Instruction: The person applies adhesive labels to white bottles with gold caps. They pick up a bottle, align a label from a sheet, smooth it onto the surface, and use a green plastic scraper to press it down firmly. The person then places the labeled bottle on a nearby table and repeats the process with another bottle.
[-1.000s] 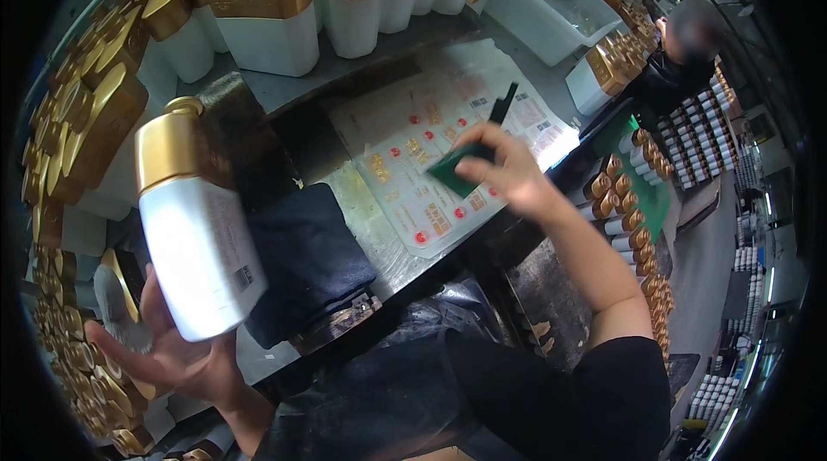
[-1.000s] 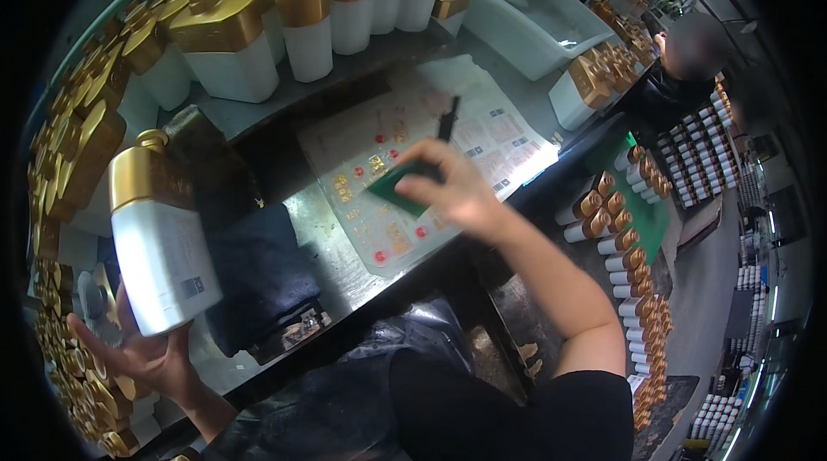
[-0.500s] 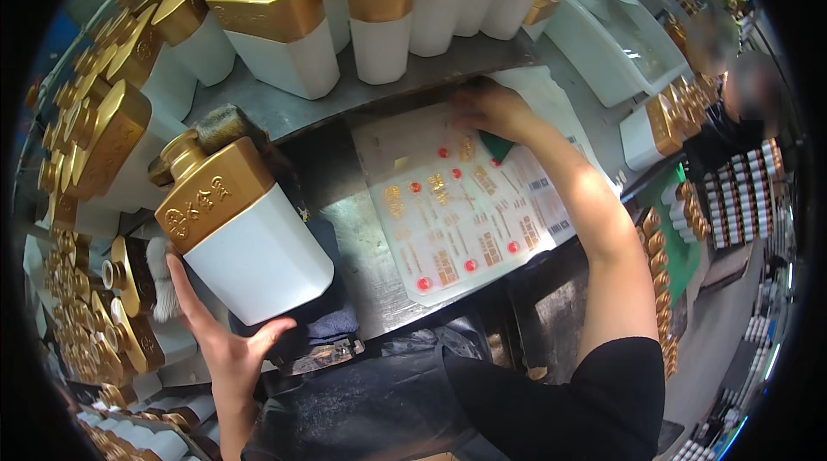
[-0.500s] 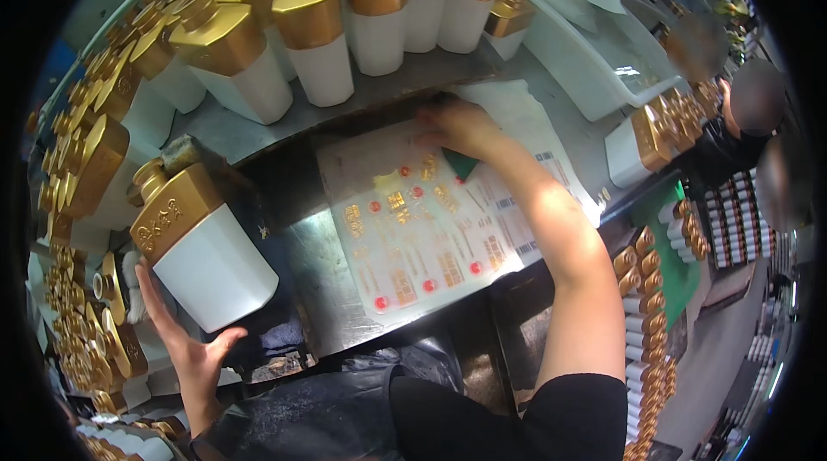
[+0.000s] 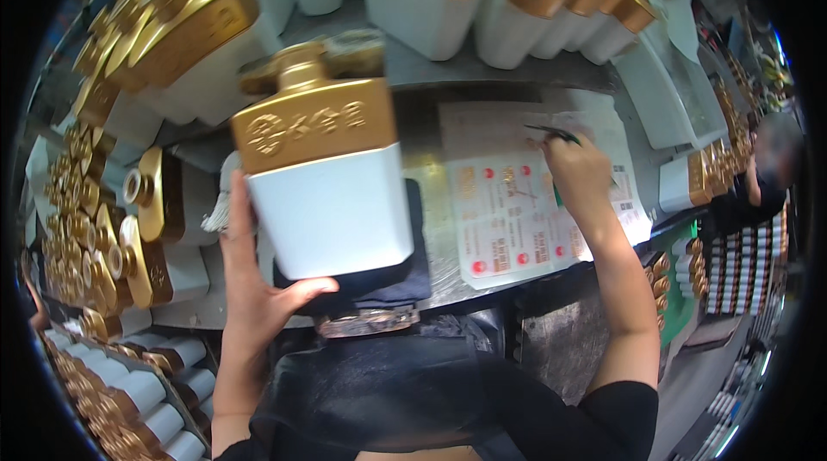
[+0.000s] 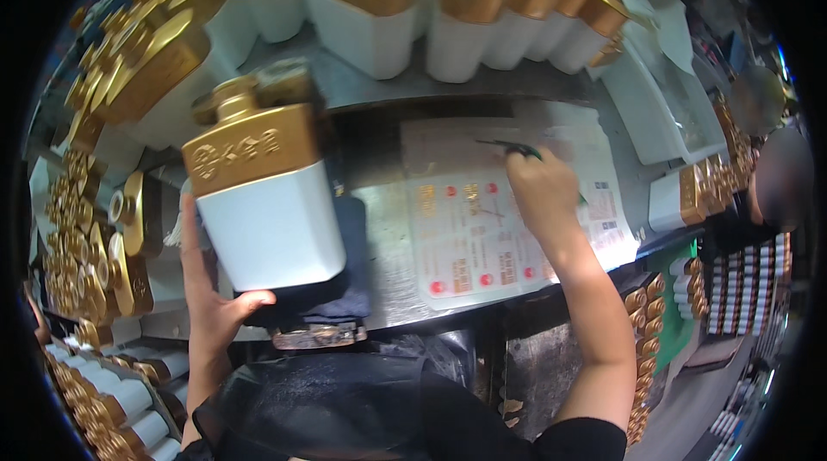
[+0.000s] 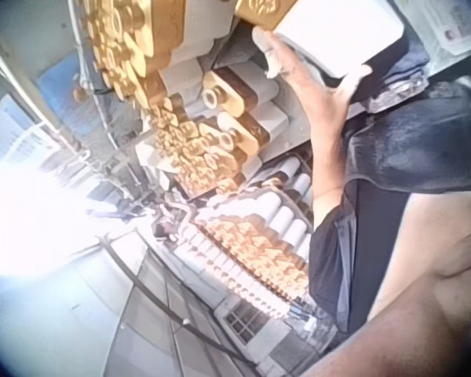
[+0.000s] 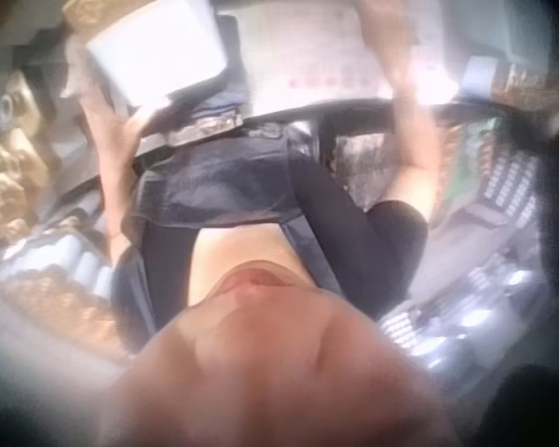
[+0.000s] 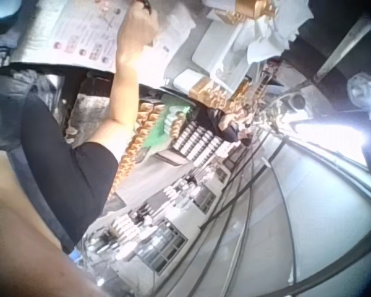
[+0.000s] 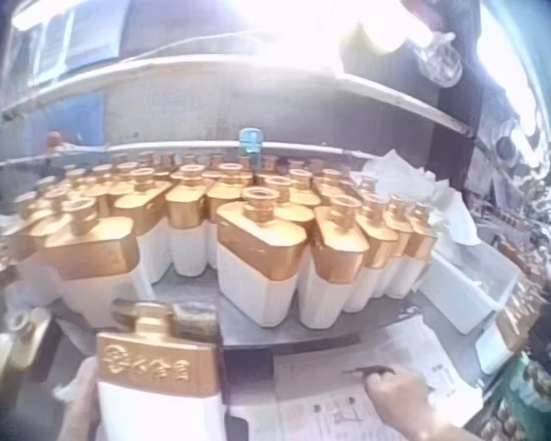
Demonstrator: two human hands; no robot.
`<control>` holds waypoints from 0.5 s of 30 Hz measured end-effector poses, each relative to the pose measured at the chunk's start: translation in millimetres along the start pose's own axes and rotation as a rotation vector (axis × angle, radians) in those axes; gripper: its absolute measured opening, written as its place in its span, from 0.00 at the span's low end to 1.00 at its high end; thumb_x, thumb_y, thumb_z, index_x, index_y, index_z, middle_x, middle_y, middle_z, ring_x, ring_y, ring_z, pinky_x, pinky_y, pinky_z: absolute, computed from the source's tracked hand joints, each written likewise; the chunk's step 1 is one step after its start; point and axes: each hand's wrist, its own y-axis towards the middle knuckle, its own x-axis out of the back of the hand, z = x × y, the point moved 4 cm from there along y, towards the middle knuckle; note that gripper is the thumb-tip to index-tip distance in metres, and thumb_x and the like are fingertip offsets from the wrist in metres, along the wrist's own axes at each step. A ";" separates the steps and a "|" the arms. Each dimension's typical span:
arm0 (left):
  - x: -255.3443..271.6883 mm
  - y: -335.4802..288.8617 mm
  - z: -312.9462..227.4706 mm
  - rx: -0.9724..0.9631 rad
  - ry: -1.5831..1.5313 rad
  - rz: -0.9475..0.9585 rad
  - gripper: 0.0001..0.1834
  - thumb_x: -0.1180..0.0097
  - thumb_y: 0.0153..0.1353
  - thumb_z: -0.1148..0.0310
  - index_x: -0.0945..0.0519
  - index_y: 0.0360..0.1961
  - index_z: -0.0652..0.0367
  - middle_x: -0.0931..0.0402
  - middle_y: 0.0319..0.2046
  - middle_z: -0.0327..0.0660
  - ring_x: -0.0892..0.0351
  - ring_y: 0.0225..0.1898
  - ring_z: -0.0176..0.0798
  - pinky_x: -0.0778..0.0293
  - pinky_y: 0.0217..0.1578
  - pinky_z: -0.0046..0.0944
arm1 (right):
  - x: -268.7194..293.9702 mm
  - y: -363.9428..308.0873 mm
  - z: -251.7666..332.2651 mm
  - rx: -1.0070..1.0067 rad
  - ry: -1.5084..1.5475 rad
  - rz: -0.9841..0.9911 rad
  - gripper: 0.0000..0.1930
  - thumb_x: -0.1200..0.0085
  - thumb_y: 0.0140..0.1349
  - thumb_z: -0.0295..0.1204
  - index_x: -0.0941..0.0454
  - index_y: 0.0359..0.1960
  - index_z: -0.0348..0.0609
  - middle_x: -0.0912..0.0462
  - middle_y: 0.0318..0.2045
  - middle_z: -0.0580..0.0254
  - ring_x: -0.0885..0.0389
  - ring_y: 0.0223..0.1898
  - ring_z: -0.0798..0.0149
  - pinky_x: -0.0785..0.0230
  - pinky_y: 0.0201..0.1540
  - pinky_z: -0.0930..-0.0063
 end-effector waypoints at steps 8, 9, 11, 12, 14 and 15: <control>5.8 -3.3 12.5 -0.321 -0.278 0.000 0.10 0.39 0.60 0.63 0.12 0.37 0.56 0.39 0.66 0.58 0.47 0.72 0.55 0.48 0.68 0.49 | 172.3 61.3 108.2 -0.506 1.445 -0.105 0.03 0.43 0.59 0.19 0.24 0.29 0.36 0.23 0.23 0.64 0.24 0.23 0.75 0.32 0.28 0.85; 8.7 -2.7 17.3 -0.247 -0.375 -0.041 0.15 0.42 0.63 0.59 0.16 0.44 0.59 0.37 0.64 0.56 0.45 0.71 0.52 0.48 0.68 0.49 | 167.9 68.5 123.5 -0.523 1.517 -0.040 0.03 0.42 0.59 0.20 0.24 0.28 0.36 0.23 0.23 0.65 0.24 0.23 0.76 0.33 0.27 0.85; 13.5 3.7 18.1 -0.117 -0.585 -0.100 0.26 0.46 0.67 0.53 0.25 0.57 0.64 0.33 0.61 0.52 0.42 0.69 0.46 0.47 0.68 0.49 | 151.3 79.1 144.3 -0.373 1.609 0.170 0.04 0.40 0.61 0.22 0.20 0.34 0.33 0.17 0.28 0.64 0.19 0.29 0.76 0.27 0.34 0.83; 9.9 13.3 8.6 -0.135 -0.626 -0.084 0.35 0.49 0.68 0.49 0.38 0.66 0.63 0.38 0.62 0.48 0.41 0.68 0.44 0.46 0.68 0.49 | 139.3 81.4 152.1 -0.413 1.598 0.232 0.04 0.39 0.61 0.23 0.20 0.33 0.34 0.18 0.27 0.65 0.19 0.28 0.76 0.27 0.32 0.82; 3.5 20.9 6.1 -0.098 -0.672 -0.075 0.39 0.41 0.64 0.59 0.45 0.70 0.60 0.48 0.67 0.46 0.44 0.69 0.44 0.44 0.68 0.50 | 126.2 83.0 162.6 -0.398 1.411 0.248 0.05 0.38 0.59 0.24 0.21 0.32 0.36 0.18 0.24 0.65 0.20 0.26 0.75 0.28 0.31 0.81; -0.8 24.3 2.7 -0.061 -0.668 -0.080 0.41 0.39 0.61 0.64 0.46 0.71 0.59 0.49 0.68 0.45 0.45 0.69 0.44 0.43 0.68 0.51 | 125.8 83.2 163.5 -0.353 1.226 0.199 0.05 0.37 0.58 0.25 0.21 0.31 0.37 0.19 0.23 0.65 0.20 0.25 0.74 0.28 0.30 0.80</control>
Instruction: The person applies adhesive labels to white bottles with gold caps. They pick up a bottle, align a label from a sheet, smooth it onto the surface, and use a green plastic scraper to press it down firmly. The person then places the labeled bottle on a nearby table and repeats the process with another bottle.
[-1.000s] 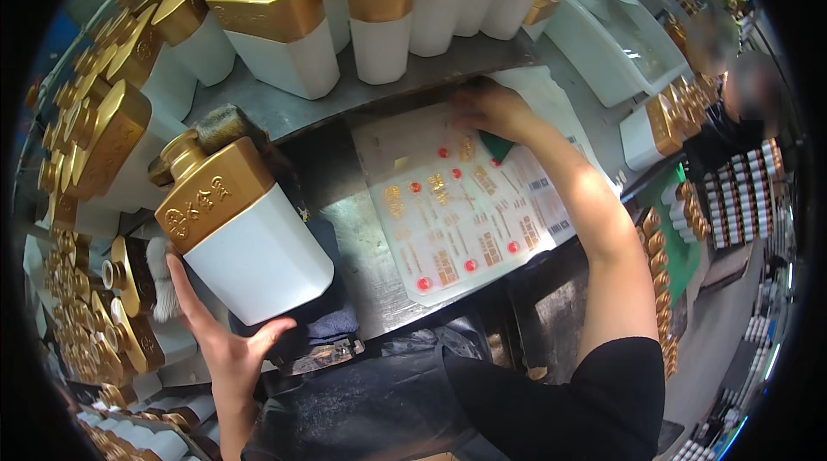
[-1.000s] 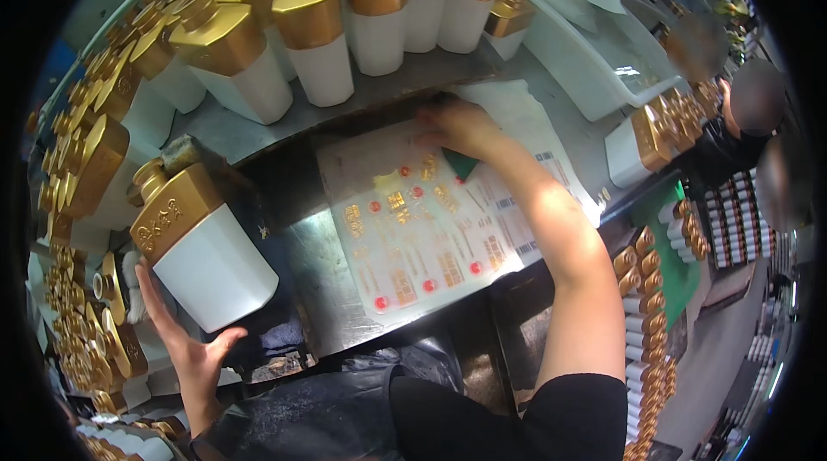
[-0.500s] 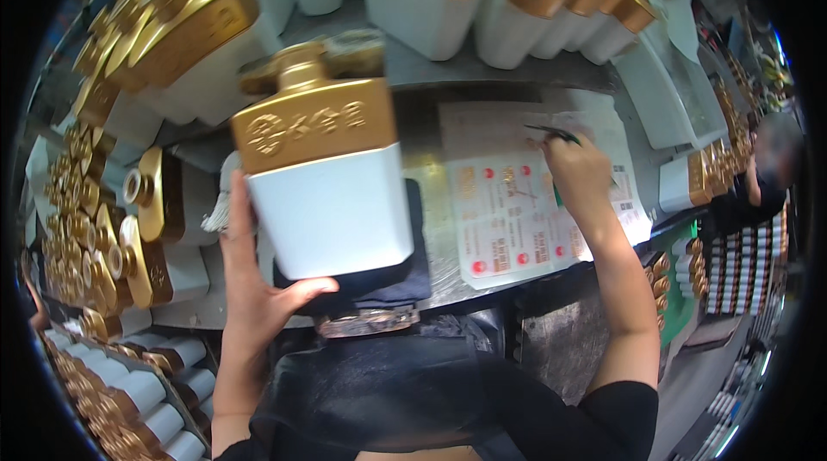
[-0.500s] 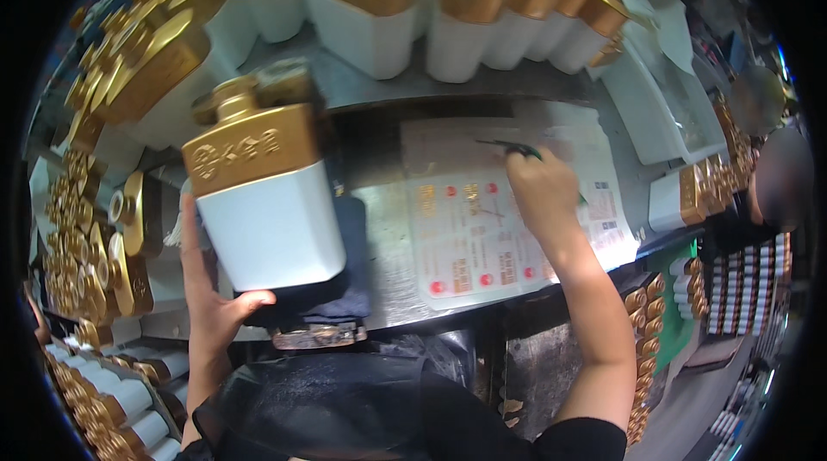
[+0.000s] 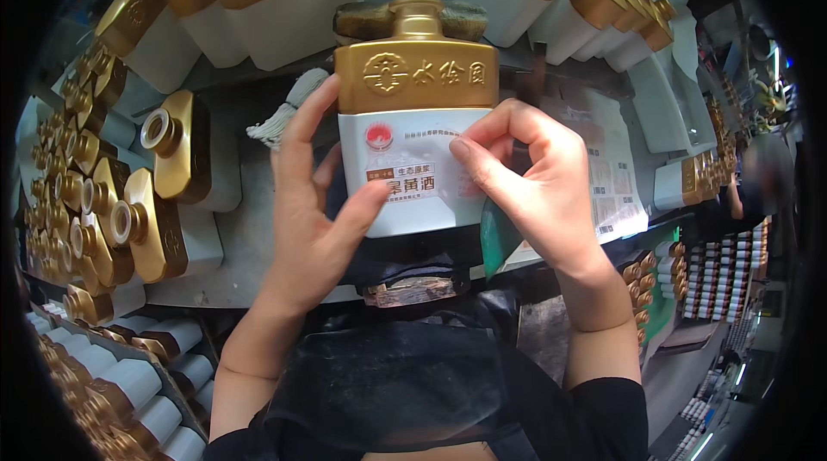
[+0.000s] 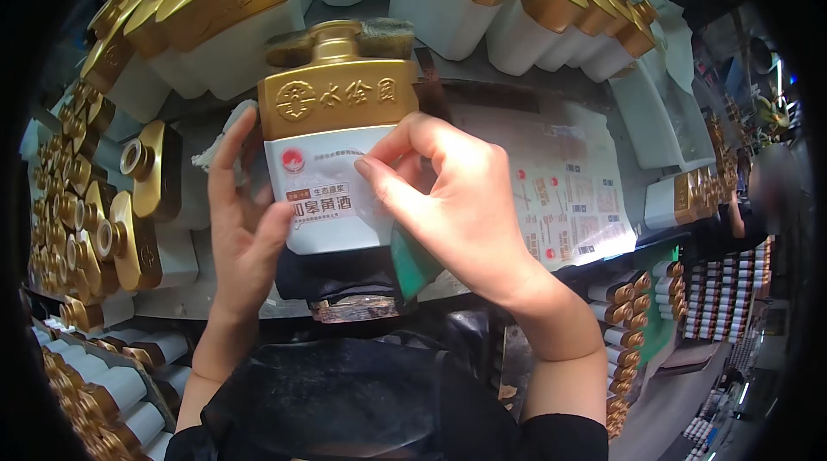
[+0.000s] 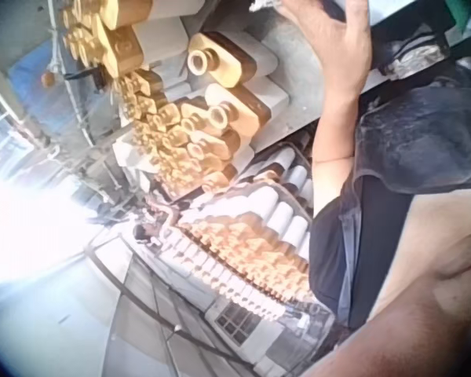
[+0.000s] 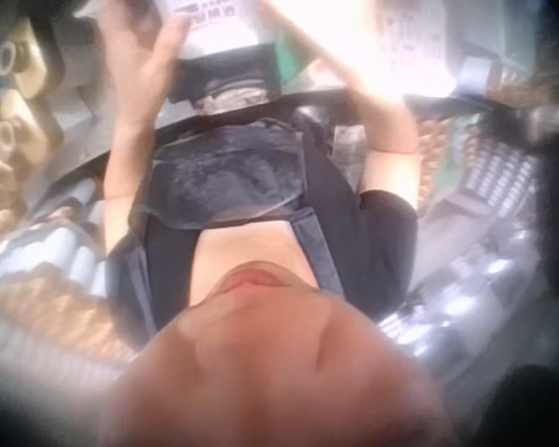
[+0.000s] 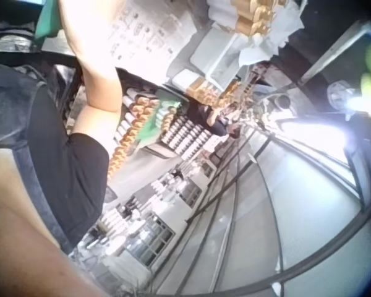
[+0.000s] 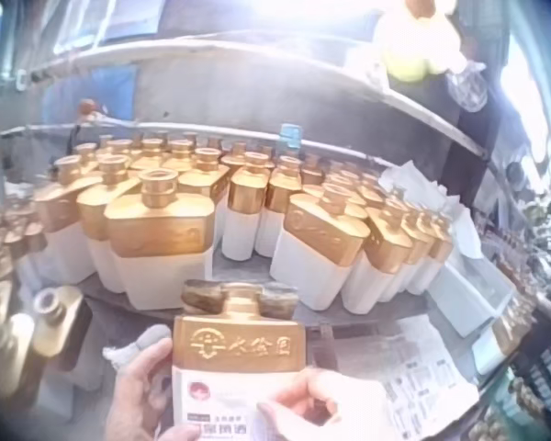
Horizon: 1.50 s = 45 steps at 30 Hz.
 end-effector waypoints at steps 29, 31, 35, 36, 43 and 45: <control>-8.1 0.4 -1.2 0.109 -0.091 -0.014 0.47 0.40 0.55 0.77 0.50 0.73 0.56 0.46 0.69 0.47 0.37 0.65 0.47 0.34 0.62 0.44 | -2.9 -4.4 -30.0 -0.059 0.052 -0.001 0.46 0.29 0.48 0.30 0.40 0.69 0.39 0.37 0.28 0.74 0.35 0.30 0.80 0.40 0.33 0.87; -10.0 -0.3 -1.1 0.111 -0.081 -0.029 0.48 0.40 0.53 0.78 0.50 0.73 0.58 0.43 0.68 0.49 0.34 0.64 0.46 0.35 0.62 0.44 | 0.1 -4.8 -31.9 -0.055 0.068 0.024 0.46 0.28 0.47 0.30 0.40 0.69 0.39 0.37 0.28 0.74 0.36 0.30 0.80 0.40 0.33 0.88; -12.3 -1.5 -2.1 0.142 -0.125 -0.019 0.49 0.40 0.52 0.77 0.51 0.74 0.57 0.42 0.67 0.49 0.34 0.64 0.46 0.35 0.63 0.44 | 3.1 -4.8 -34.0 -0.038 0.069 0.047 0.47 0.28 0.46 0.30 0.40 0.69 0.40 0.37 0.28 0.75 0.36 0.29 0.81 0.41 0.32 0.88; -12.2 -1.5 -2.0 0.147 -0.142 -0.017 0.49 0.40 0.53 0.77 0.51 0.74 0.57 0.42 0.67 0.50 0.34 0.64 0.46 0.35 0.63 0.44 | 2.9 -4.7 -33.4 -0.037 0.065 0.041 0.47 0.28 0.47 0.30 0.40 0.69 0.39 0.37 0.28 0.75 0.36 0.29 0.81 0.41 0.32 0.88; -6.2 -3.2 -1.2 0.208 -0.224 0.004 0.49 0.38 0.56 0.79 0.53 0.74 0.56 0.50 0.71 0.45 0.40 0.67 0.46 0.34 0.63 0.45 | -0.3 -5.3 -40.3 -0.047 0.150 0.026 0.47 0.28 0.46 0.31 0.40 0.69 0.41 0.37 0.28 0.75 0.36 0.30 0.81 0.41 0.32 0.89; -3.6 -5.4 0.0 0.183 -0.204 0.039 0.48 0.39 0.56 0.79 0.53 0.74 0.56 0.50 0.71 0.45 0.40 0.67 0.46 0.34 0.63 0.45 | -1.0 -5.8 -41.7 -0.055 0.168 0.024 0.48 0.27 0.46 0.31 0.41 0.70 0.41 0.38 0.28 0.75 0.36 0.30 0.81 0.41 0.33 0.89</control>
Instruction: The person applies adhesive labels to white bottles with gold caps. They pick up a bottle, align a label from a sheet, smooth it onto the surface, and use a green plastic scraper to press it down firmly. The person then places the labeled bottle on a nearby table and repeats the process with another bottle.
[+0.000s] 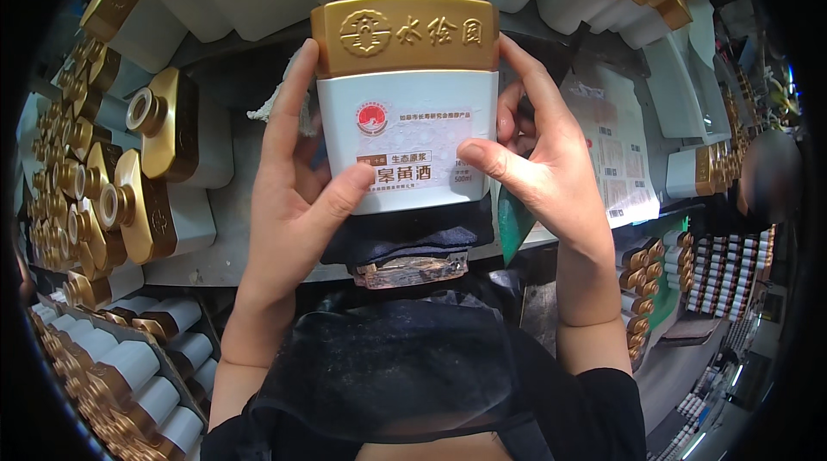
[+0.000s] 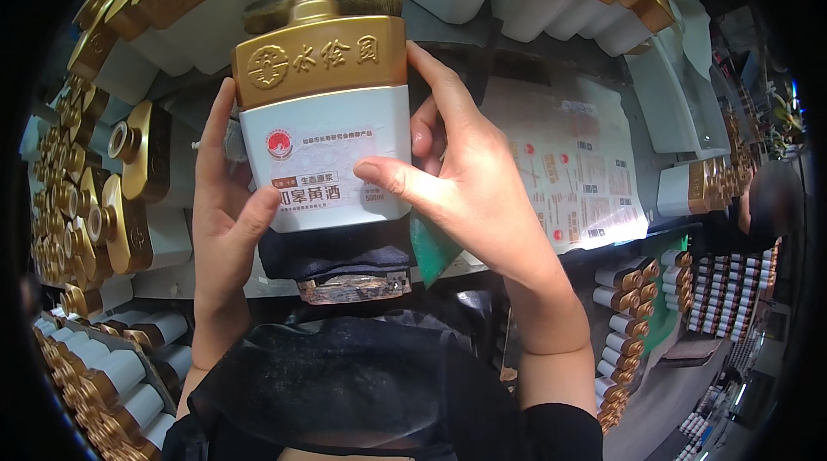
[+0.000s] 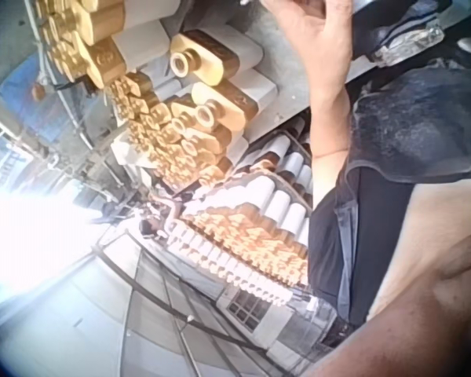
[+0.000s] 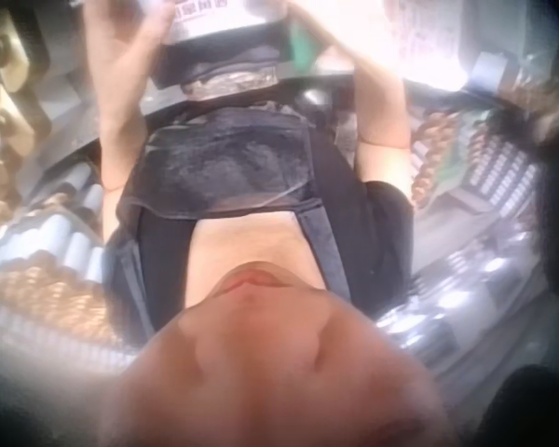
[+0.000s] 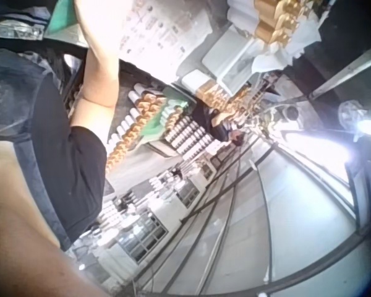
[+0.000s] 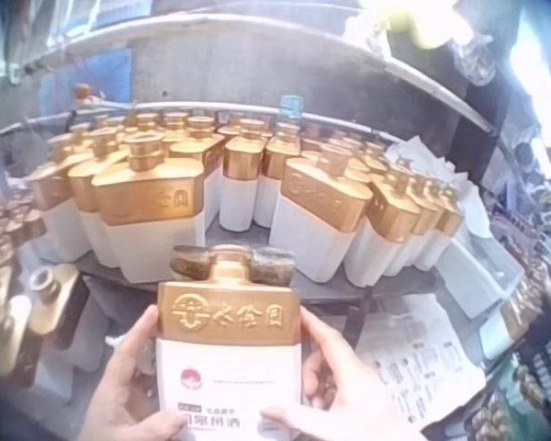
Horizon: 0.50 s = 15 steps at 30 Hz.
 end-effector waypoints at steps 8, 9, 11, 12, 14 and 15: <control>-4.6 -0.5 2.2 -0.013 0.033 0.015 0.49 0.37 0.56 0.78 0.53 0.74 0.56 0.49 0.70 0.46 0.40 0.67 0.46 0.33 0.64 0.46 | -1.2 -3.6 2.4 0.021 -0.082 0.007 0.49 0.27 0.45 0.31 0.41 0.70 0.41 0.39 0.28 0.75 0.37 0.30 0.81 0.41 0.33 0.88; -4.6 -0.6 2.5 -0.003 0.027 0.017 0.49 0.37 0.56 0.78 0.53 0.74 0.55 0.49 0.70 0.46 0.39 0.67 0.47 0.33 0.64 0.46 | -1.4 -3.4 1.5 0.024 -0.078 0.005 0.49 0.27 0.45 0.31 0.41 0.70 0.41 0.39 0.28 0.75 0.37 0.30 0.80 0.41 0.33 0.88; -4.7 -0.7 1.8 -0.021 0.047 0.010 0.49 0.38 0.56 0.78 0.53 0.74 0.55 0.49 0.70 0.46 0.39 0.67 0.47 0.34 0.64 0.46 | -2.0 -2.7 0.7 0.032 -0.068 0.002 0.49 0.27 0.45 0.32 0.41 0.70 0.41 0.39 0.28 0.75 0.37 0.30 0.80 0.41 0.33 0.88; -4.6 -0.6 1.6 -0.030 0.057 0.007 0.48 0.38 0.57 0.77 0.53 0.74 0.55 0.49 0.70 0.46 0.39 0.67 0.47 0.34 0.64 0.46 | -2.5 -1.8 1.6 0.024 -0.072 -0.007 0.48 0.27 0.45 0.32 0.41 0.70 0.41 0.39 0.28 0.75 0.37 0.30 0.80 0.40 0.33 0.88; -4.1 0.0 1.9 -0.025 0.076 -0.002 0.47 0.40 0.58 0.77 0.54 0.74 0.55 0.49 0.70 0.46 0.39 0.67 0.46 0.34 0.64 0.46 | -3.3 -0.9 5.0 0.004 -0.080 -0.027 0.48 0.27 0.46 0.32 0.40 0.70 0.42 0.39 0.28 0.75 0.37 0.29 0.80 0.40 0.33 0.88; -3.9 0.2 2.2 -0.022 0.086 -0.007 0.47 0.40 0.59 0.76 0.55 0.74 0.55 0.49 0.70 0.46 0.39 0.67 0.46 0.34 0.64 0.46 | -3.1 -1.2 5.1 0.006 -0.085 -0.029 0.47 0.27 0.46 0.32 0.40 0.70 0.42 0.39 0.28 0.75 0.37 0.30 0.80 0.39 0.33 0.87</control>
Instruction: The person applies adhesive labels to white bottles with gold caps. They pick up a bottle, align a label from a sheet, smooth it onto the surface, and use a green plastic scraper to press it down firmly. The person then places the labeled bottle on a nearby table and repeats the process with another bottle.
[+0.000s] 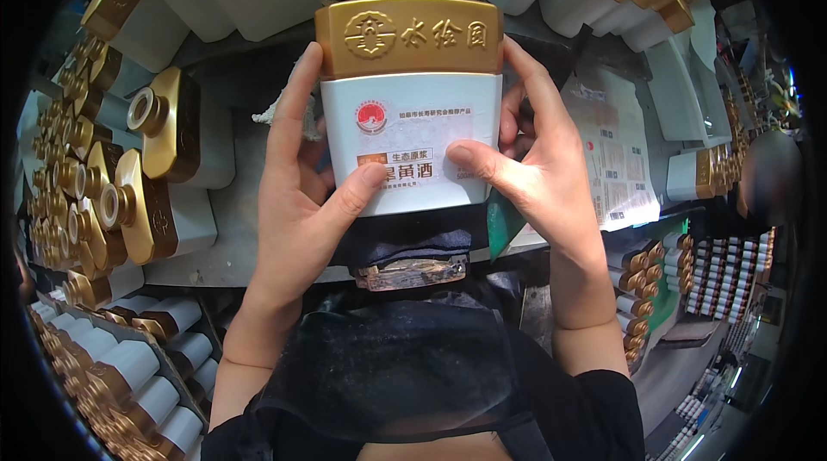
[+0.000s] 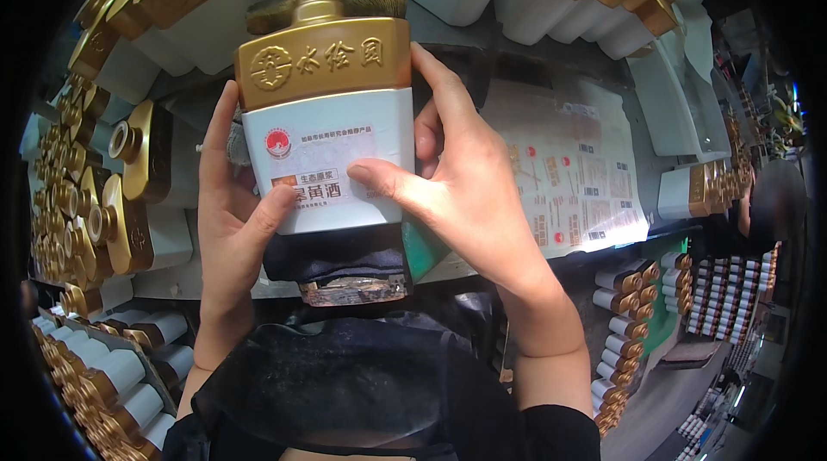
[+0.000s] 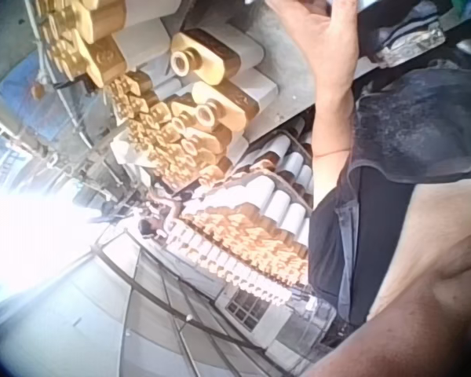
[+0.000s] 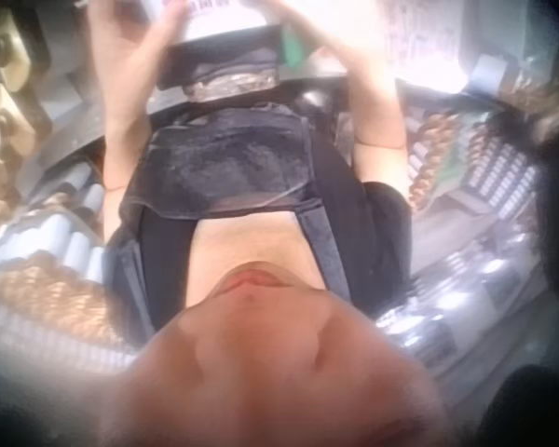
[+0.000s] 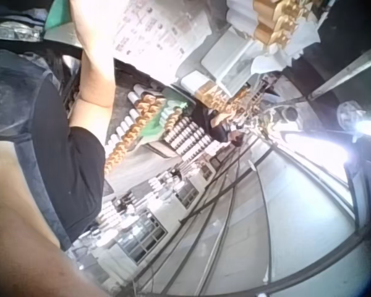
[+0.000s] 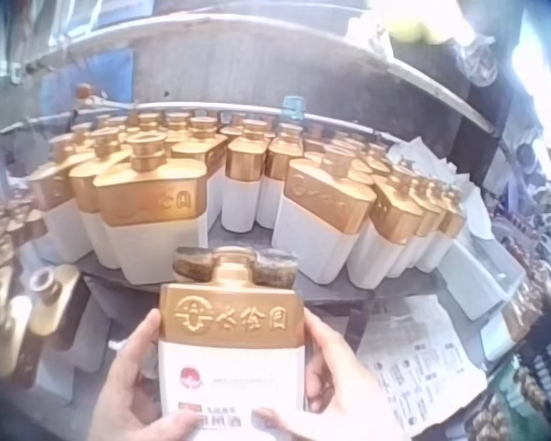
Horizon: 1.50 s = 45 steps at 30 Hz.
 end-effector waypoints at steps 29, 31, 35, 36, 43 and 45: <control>-4.1 10.3 -21.8 -0.469 1.133 0.217 0.28 0.52 0.56 0.81 0.20 0.57 0.47 0.33 0.65 0.45 0.53 0.72 0.48 0.55 0.71 0.45 | -57.7 -100.8 -4.9 0.126 -0.026 0.144 0.18 0.52 0.56 0.14 0.28 0.49 0.36 0.23 0.19 0.62 0.19 0.21 0.63 0.26 0.26 0.74; -3.4 12.0 -18.6 -0.527 1.120 0.190 0.28 0.52 0.57 0.80 0.20 0.57 0.45 0.40 0.69 0.47 0.57 0.74 0.50 0.58 0.71 0.46 | -57.5 -97.9 -4.3 0.093 -0.012 0.167 0.17 0.53 0.56 0.14 0.28 0.49 0.36 0.23 0.19 0.62 0.19 0.21 0.63 0.26 0.26 0.73; -5.8 12.4 -19.0 -0.529 1.114 0.180 0.27 0.52 0.59 0.79 0.20 0.58 0.43 0.49 0.72 0.51 0.60 0.75 0.51 0.59 0.72 0.46 | -61.1 -94.8 -3.4 0.042 0.040 0.192 0.17 0.54 0.58 0.14 0.29 0.50 0.36 0.23 0.19 0.62 0.19 0.22 0.63 0.26 0.27 0.73; -7.2 12.8 -20.3 -0.535 1.111 0.184 0.27 0.52 0.59 0.79 0.20 0.58 0.42 0.50 0.73 0.51 0.61 0.75 0.51 0.58 0.72 0.46 | -60.3 -94.4 -2.4 0.037 0.045 0.187 0.17 0.54 0.58 0.15 0.29 0.50 0.36 0.23 0.19 0.61 0.19 0.22 0.63 0.25 0.28 0.72; -14.3 13.0 -23.1 -0.521 1.260 0.211 0.25 0.49 0.61 0.74 0.20 0.58 0.37 0.44 0.71 0.46 0.65 0.75 0.53 0.64 0.71 0.50 | -60.8 -93.5 -2.3 0.018 0.076 0.198 0.17 0.54 0.59 0.15 0.29 0.51 0.36 0.22 0.20 0.61 0.18 0.23 0.63 0.25 0.28 0.72; -15.1 14.2 -22.5 -0.508 1.275 0.207 0.25 0.48 0.61 0.74 0.20 0.58 0.37 0.42 0.71 0.44 0.66 0.75 0.53 0.67 0.71 0.51 | -60.5 -93.0 -2.9 0.014 0.080 0.200 0.17 0.54 0.59 0.16 0.29 0.51 0.36 0.22 0.20 0.61 0.17 0.23 0.63 0.25 0.28 0.72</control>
